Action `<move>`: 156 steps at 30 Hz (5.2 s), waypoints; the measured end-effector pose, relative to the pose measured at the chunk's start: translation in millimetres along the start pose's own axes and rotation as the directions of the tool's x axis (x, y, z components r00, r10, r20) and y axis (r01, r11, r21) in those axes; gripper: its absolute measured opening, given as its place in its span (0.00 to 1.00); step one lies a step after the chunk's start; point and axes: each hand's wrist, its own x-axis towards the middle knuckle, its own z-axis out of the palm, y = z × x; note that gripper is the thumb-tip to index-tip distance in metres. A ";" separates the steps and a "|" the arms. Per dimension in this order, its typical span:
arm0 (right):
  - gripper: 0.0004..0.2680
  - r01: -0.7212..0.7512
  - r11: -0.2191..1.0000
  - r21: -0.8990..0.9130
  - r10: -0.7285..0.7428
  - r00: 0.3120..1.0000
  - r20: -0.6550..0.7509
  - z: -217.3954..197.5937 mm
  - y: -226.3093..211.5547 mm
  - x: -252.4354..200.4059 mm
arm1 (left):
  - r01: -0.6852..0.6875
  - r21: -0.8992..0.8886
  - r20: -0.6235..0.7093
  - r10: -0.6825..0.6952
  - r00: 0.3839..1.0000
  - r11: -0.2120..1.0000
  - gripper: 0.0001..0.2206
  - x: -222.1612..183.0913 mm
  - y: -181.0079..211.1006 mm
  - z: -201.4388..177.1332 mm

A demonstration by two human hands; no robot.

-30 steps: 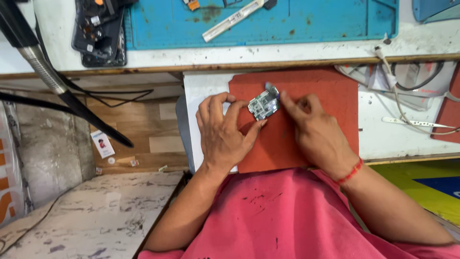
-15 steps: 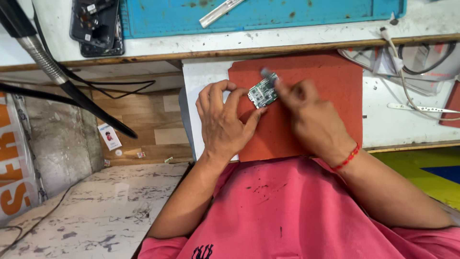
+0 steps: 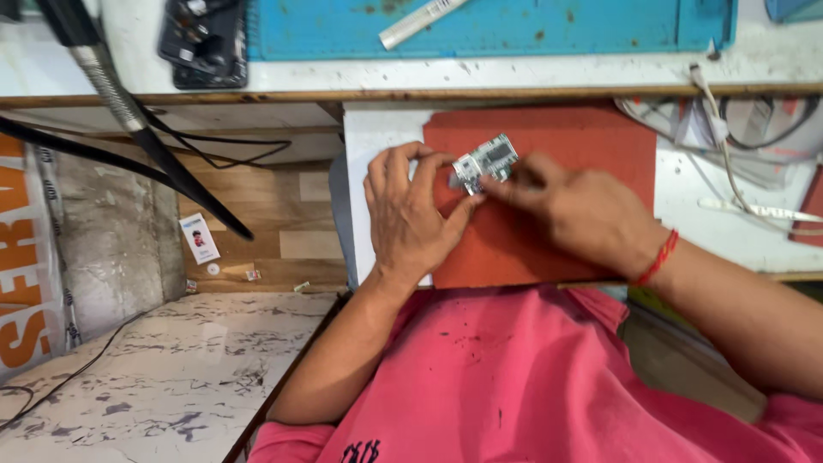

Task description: The person cleans a small green circuit board with a toothbrush and then uses a hot air gun to apply heat to the board's components. The person holds the board steady with one hand while operating the tool with the other.

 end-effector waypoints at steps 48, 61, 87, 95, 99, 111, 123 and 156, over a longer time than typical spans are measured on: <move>0.22 -0.321 0.920 0.226 0.364 0.913 -0.187 28.7 -39.0 -12.3 | -0.056 0.001 0.014 0.056 0.998 0.998 0.25 -1.4 -9.3 -0.2; 0.23 -0.221 0.950 0.222 0.260 0.952 -0.162 25.3 -29.3 -22.2 | -0.027 -0.022 -0.014 0.026 1.000 0.999 0.22 -3.5 -9.8 2.5; 0.24 -0.217 0.955 0.202 0.250 0.955 -0.157 25.3 -39.4 -17.7 | -0.056 -0.055 0.000 0.056 0.998 0.997 0.24 -1.2 -9.9 -3.2; 0.23 -0.193 0.964 0.180 0.215 0.971 -0.107 20.3 -50.8 -23.7 | -0.023 -0.067 -0.026 0.022 0.999 0.998 0.27 -4.2 -14.1 2.9; 0.24 -0.211 0.962 0.174 0.232 0.966 -0.111 14.0 -53.3 -25.3 | -0.046 -0.094 -0.045 0.042 0.998 0.994 0.31 -2.6 -16.5 2.5; 0.20 -0.219 0.958 0.183 0.253 0.949 -0.190 30.2 -37.0 -3.4 | -0.056 -0.081 -0.037 0.054 0.998 0.995 0.28 -8.5 -13.2 3.4; 0.23 -0.209 0.966 0.153 0.237 0.951 -0.199 20.7 -17.0 -23.1 | -0.107 -0.022 -0.018 0.106 0.994 0.994 0.23 -1.7 -12.8 5.8; 0.23 -0.166 0.966 0.197 0.194 0.972 -0.134 19.0 -39.1 -19.7 | -0.062 0.020 -0.007 0.063 0.998 0.998 0.23 -3.5 -5.7 -0.2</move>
